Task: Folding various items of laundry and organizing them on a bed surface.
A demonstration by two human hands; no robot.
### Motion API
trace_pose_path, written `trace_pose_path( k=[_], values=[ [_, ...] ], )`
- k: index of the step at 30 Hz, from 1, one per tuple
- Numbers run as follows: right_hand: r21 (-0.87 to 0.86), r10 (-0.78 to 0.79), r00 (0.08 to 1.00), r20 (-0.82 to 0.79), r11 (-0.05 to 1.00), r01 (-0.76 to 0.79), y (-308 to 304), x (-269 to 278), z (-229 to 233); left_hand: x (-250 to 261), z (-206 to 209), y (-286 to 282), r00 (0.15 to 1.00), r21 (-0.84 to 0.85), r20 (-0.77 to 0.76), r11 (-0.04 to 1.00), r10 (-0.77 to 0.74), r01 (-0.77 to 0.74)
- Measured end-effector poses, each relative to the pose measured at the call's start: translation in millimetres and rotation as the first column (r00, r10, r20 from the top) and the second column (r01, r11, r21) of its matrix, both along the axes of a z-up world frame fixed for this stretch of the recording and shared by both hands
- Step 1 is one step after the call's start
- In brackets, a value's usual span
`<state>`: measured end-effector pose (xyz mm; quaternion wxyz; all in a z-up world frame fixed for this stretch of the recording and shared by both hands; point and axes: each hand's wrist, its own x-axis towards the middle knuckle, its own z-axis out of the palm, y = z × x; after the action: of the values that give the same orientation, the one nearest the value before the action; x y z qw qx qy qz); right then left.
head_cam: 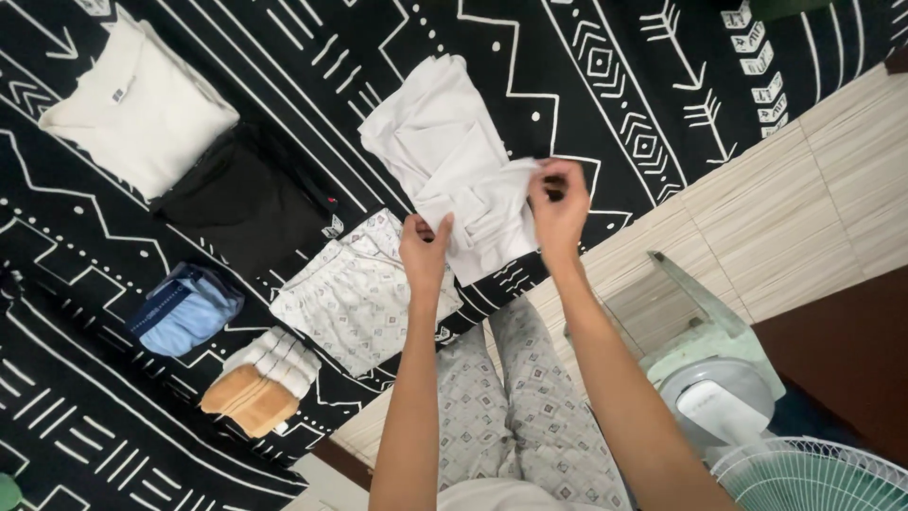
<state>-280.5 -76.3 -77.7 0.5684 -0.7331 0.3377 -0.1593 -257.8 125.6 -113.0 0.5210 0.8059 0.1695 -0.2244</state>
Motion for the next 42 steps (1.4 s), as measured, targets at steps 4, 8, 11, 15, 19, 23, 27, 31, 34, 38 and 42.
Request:
trace_pose_path(
  k=[4,8,11,15,19,23,27,31,34,38,42],
  values=[
    [-0.435,0.367,0.930,0.026,0.842,-0.320,38,6,57,-5,6,-4,0.967,0.134,0.256,0.990,0.014,-0.050],
    [-0.407,0.469,0.875,-0.119,0.781,-0.474,47,-15,54,-17,-8,-1,0.929,0.054,0.352,0.988,0.114,-0.142],
    [-0.283,0.282,0.959,-0.036,0.917,-0.280,32,-44,17,-22,-15,5,0.987,0.038,-0.076,0.990,0.140,-0.137],
    [-0.122,0.019,0.977,-0.212,0.991,-0.045,0,-48,-6,-29,-22,3,0.950,-0.024,-0.311,0.999,0.017,-0.026],
    [0.161,0.262,0.905,-0.335,0.962,-0.219,-24,-62,-36,-65,-59,3,0.996,-0.136,-0.077,0.990,-0.034,0.024],
    [0.345,0.460,0.815,-0.352,0.873,-0.344,-35,-41,-21,-55,-16,-4,0.978,-0.094,-0.211,0.995,0.002,-0.022],
    [0.370,0.468,0.847,-0.252,0.855,-0.362,-35,6,20,-15,41,-7,0.937,-0.342,-0.182,0.874,0.298,-0.345],
    [0.346,0.416,0.899,-0.139,0.871,-0.350,-30,73,40,56,87,-6,0.866,-0.358,-0.370,0.809,0.335,-0.466],
    [0.609,0.364,0.907,-0.212,0.775,-0.169,-30,120,26,76,18,8,0.851,-0.548,-0.418,0.660,0.317,-0.514],
    [0.663,0.367,0.918,-0.151,0.726,-0.182,-34,150,-34,117,24,14,0.768,-0.542,-0.558,0.562,0.316,-0.625],
    [0.694,0.367,0.925,-0.101,0.692,-0.199,-25,168,-16,130,31,11,0.908,-0.402,-0.369,0.847,0.199,-0.349]
  ],
)
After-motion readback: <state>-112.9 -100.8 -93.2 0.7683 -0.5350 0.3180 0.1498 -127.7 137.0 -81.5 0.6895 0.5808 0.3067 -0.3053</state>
